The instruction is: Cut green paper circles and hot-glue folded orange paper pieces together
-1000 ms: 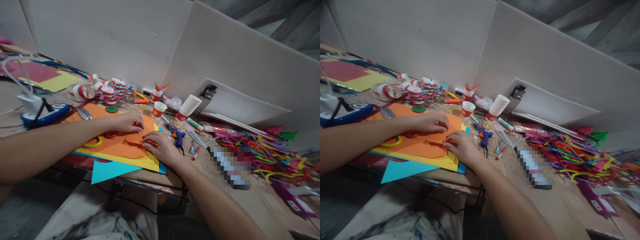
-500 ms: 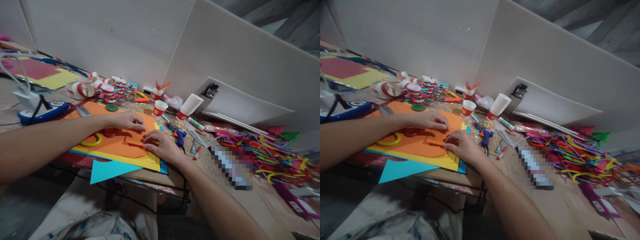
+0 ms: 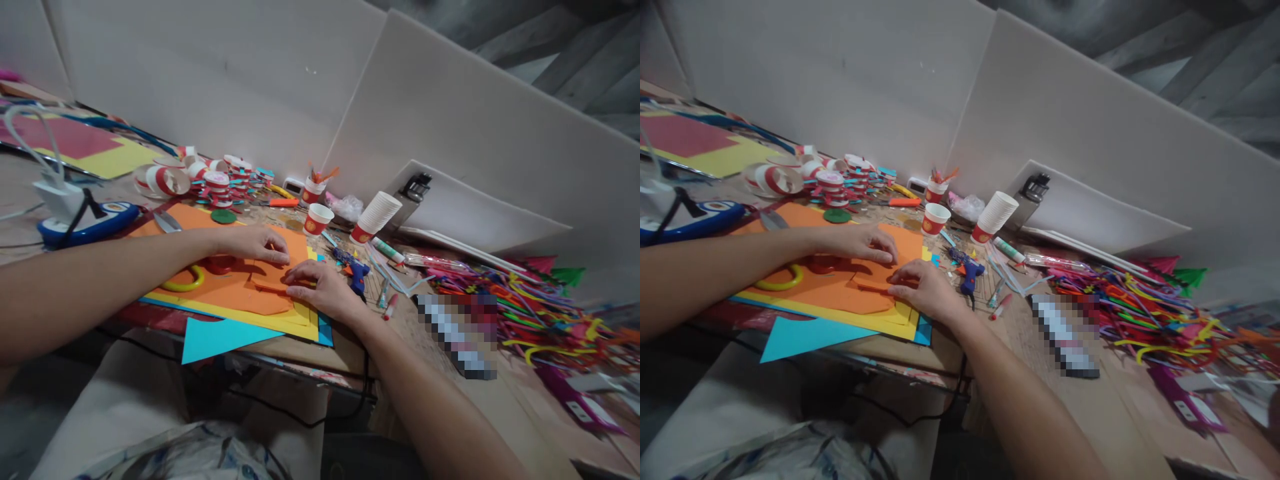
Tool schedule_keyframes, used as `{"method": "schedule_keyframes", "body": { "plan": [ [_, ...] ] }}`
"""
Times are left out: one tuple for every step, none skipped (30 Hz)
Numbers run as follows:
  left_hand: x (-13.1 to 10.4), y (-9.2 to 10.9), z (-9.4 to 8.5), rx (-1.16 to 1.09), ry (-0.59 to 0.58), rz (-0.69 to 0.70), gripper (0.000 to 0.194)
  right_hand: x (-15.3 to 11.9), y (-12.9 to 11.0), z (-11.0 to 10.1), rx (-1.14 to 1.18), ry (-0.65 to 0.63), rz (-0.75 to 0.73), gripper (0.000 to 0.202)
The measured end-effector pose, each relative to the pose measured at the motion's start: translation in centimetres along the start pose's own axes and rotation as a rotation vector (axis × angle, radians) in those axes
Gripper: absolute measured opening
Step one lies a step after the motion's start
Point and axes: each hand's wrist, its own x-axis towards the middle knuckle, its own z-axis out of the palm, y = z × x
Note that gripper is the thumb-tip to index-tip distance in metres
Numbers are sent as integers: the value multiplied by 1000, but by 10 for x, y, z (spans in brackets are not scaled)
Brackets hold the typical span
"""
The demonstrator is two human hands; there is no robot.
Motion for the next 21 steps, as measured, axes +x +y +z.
{"method": "schedule_keyframes", "body": {
  "plan": [
    [0,0,0,11,0,2,38,0,0,0,2,-1,-2,14],
    [0,0,0,20,1,4,38,0,1,0,4,-3,-4,14],
    [0,0,0,25,0,7,38,1,1,0,6,-6,-5,15],
    [0,0,0,25,-1,9,37,1,1,0,5,-10,-4,15],
    [-1,0,0,22,-1,11,37,1,1,0,2,-13,-3,15],
    [-1,1,0,17,-2,13,37,1,1,-1,-2,-16,-2,15],
    [-1,1,0,13,-3,14,37,1,1,-1,-7,-18,-1,14],
    [-1,1,0,10,-5,15,37,1,0,-1,-13,-20,-1,13],
    [-1,1,0,8,-9,15,37,1,0,-1,-21,-19,-3,12],
    [-1,1,0,7,-13,15,38,1,-1,-1,-30,-20,-6,11],
    [-1,1,0,8,-15,15,38,1,-1,-1,-37,-21,-6,10],
    [0,1,0,9,-16,16,38,1,-2,-1,-45,-23,-4,9],
    [0,1,0,9,-16,18,38,1,-2,-1,-54,-23,-2,9],
    [0,1,0,8,-16,21,37,1,-2,0,-63,-23,0,9],
    [0,1,0,8,-16,25,37,0,-3,0,-71,-21,1,9],
    [0,1,0,11,-16,29,36,0,-3,1,-77,-15,3,9],
    [0,2,0,14,-16,33,35,0,-3,1,-80,-8,4,10],
    [0,2,0,18,-14,35,34,-1,-3,2,-80,-2,7,10],
    [0,3,0,24,-12,35,34,-1,-3,2,-76,3,13,10],
    [0,3,0,30,-11,34,33,-1,-4,2,-70,5,20,10],
    [-1,4,-1,35,-10,34,33,-1,-3,3,-64,4,26,11]
  ]
}}
